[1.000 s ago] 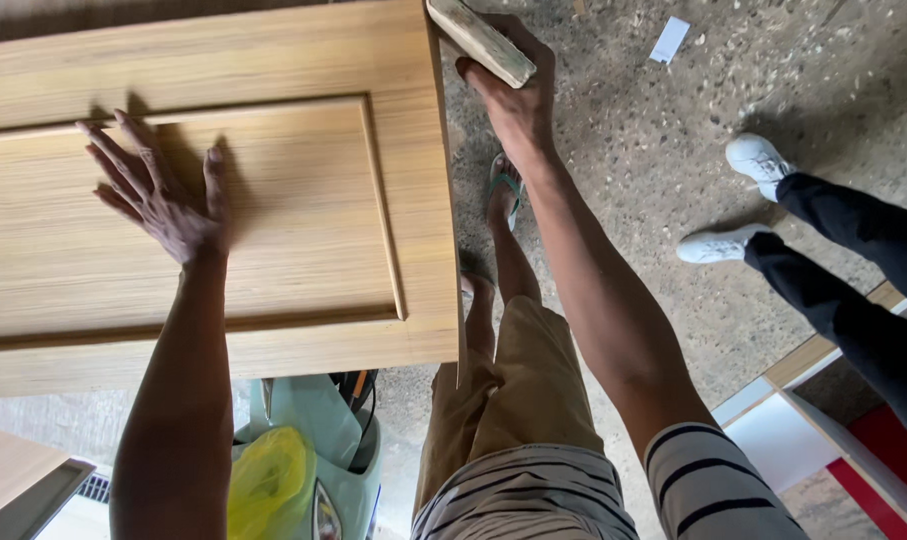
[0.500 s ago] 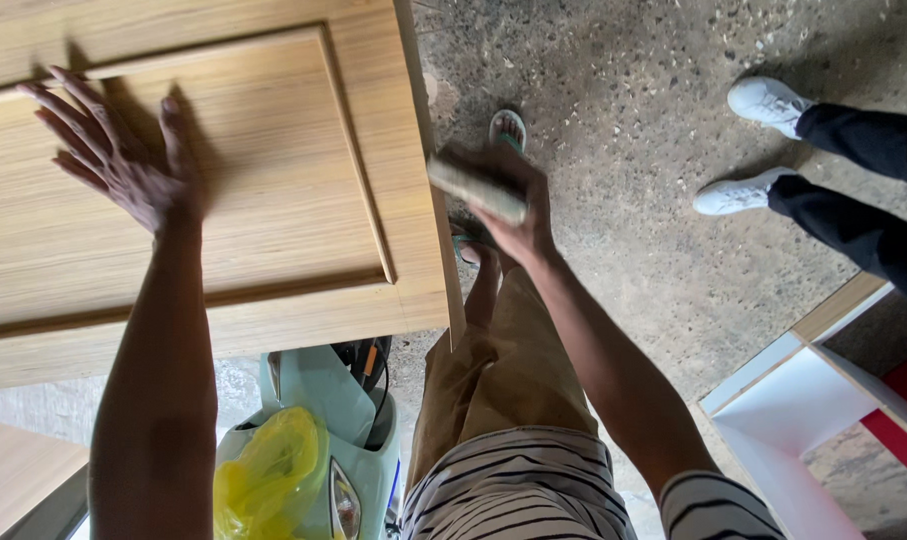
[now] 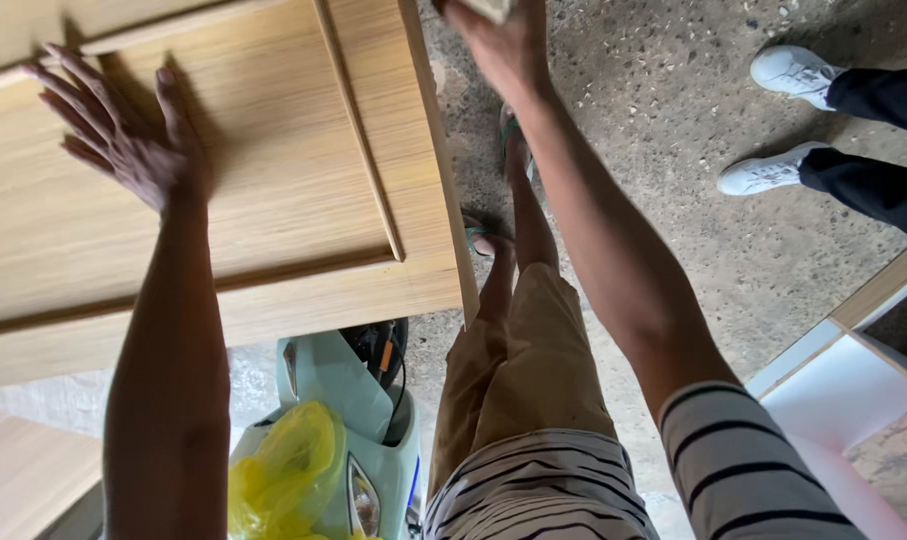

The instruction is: The person sands the surface and edges of a wooden panel using a handheld sanding block.

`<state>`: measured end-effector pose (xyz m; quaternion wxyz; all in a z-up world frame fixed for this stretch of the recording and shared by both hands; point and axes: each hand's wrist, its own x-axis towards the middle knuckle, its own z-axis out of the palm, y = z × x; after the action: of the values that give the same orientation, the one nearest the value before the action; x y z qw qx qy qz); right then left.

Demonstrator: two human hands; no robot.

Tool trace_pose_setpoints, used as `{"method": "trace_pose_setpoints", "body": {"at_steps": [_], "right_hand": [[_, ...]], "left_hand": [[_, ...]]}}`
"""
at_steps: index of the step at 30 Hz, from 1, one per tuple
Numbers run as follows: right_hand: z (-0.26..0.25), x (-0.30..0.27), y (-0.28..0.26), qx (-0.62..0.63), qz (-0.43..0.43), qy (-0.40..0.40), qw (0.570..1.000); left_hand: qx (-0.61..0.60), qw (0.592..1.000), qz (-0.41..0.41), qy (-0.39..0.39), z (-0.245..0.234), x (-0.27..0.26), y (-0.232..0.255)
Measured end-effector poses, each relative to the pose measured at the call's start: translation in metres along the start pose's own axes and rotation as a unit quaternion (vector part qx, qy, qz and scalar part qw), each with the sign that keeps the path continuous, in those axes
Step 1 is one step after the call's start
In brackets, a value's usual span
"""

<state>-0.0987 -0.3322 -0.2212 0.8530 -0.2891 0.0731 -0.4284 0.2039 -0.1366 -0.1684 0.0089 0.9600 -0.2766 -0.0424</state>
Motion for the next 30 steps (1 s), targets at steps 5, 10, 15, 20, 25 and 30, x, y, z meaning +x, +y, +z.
{"method": "trace_pose_setpoints", "body": {"at_steps": [5, 10, 15, 20, 25, 30], "right_hand": [[0.107, -0.139, -0.045, -0.241, 0.233, 0.21, 0.919], [0.047, -0.157, -0.007, -0.268, 0.122, 0.144, 0.945], [0.04, -0.06, -0.015, -0.389, -0.094, 0.063, 0.914], [0.099, -0.191, -0.053, -0.527, 0.361, 0.23, 0.734], [0.121, -0.152, -0.061, -0.421, 0.146, 0.141, 0.884], [0.07, -0.114, -0.029, -0.416, -0.025, 0.118, 0.901]], "left_hand": [[0.023, 1.0, -0.008, -0.001, 0.004, 0.004, -0.001], [0.015, 1.0, -0.019, -0.02, 0.0, 0.0, 0.0], [0.027, 0.999, -0.025, -0.026, 0.009, 0.006, -0.004], [0.052, 0.999, -0.01, -0.004, 0.018, 0.011, -0.016], [0.042, 0.999, -0.028, -0.021, 0.009, 0.006, -0.007], [0.036, 0.999, 0.001, 0.004, 0.017, 0.007, -0.015]]}}
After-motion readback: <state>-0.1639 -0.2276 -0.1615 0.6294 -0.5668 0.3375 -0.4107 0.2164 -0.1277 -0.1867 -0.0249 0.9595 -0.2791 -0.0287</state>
